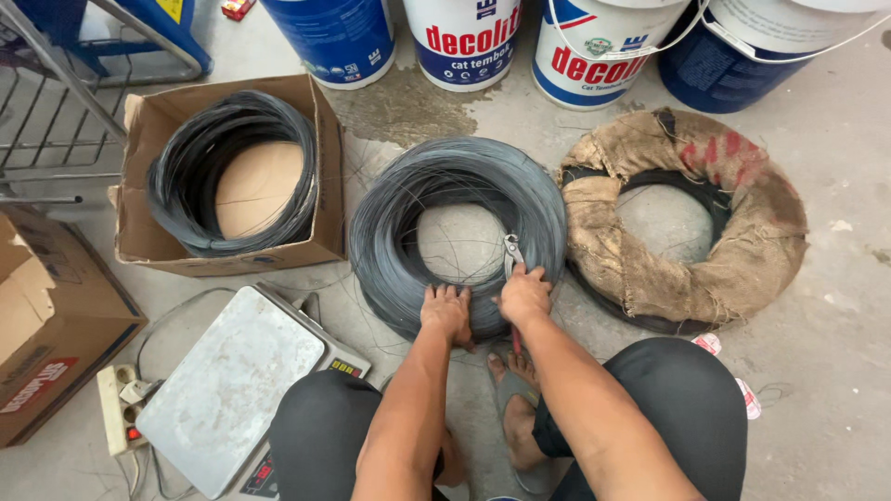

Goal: The person sits on the floor and handles a coil of black wire, placing it on a digital scale. They then use red-handled pliers to cut a section of the wire from the coil.

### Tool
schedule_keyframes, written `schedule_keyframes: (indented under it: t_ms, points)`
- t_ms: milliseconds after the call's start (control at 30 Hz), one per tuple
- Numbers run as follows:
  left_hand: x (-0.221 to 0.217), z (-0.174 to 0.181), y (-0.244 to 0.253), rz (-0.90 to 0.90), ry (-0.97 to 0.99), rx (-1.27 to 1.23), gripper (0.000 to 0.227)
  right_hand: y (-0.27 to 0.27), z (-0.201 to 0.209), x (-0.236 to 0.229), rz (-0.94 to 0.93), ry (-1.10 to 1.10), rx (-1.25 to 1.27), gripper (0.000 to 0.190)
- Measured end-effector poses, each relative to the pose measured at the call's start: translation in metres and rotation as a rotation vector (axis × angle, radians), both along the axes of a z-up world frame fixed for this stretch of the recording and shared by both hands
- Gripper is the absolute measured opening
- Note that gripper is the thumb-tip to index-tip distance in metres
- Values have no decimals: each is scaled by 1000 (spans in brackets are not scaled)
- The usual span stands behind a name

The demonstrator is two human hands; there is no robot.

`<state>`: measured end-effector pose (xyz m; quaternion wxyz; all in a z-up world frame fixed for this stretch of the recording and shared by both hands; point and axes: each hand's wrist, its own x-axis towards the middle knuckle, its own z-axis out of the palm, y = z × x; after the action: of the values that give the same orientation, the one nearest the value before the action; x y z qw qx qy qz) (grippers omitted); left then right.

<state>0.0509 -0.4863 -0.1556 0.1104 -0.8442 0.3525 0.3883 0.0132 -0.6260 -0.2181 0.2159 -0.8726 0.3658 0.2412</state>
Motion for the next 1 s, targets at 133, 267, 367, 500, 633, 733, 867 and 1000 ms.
schedule_keyframes:
  t_ms: [133, 267, 367, 500, 633, 733, 867, 1000]
  points:
    - [-4, -2, 9, 52, -51, -111, 56, -6, -28, 1, -69, -30, 40, 64]
    - [-2, -10, 8, 114, -64, -222, 40, -2, 12, -1, -123, -70, 59, 68]
    - [5, -30, 7, 125, -58, -227, 44, 1, 24, 5, -208, -113, 78, 65]
    - [18, -53, -2, 218, 56, -156, 56, -4, 39, 20, -103, -99, 106, 50]
    - [11, 30, 13, 274, 98, -132, 60, -8, 60, 36, 32, -146, 109, 50]
    - [-5, 67, 25, 263, 256, -134, 100, 1, 114, 39, 80, -231, 100, 55]
    - [-35, 15, 44, -39, -153, -6, 89, 36, 192, 22, 201, -227, 151, 56]
    - [-27, -67, 55, -100, -456, -221, 47, 13, 134, 36, 382, -155, 128, 62]
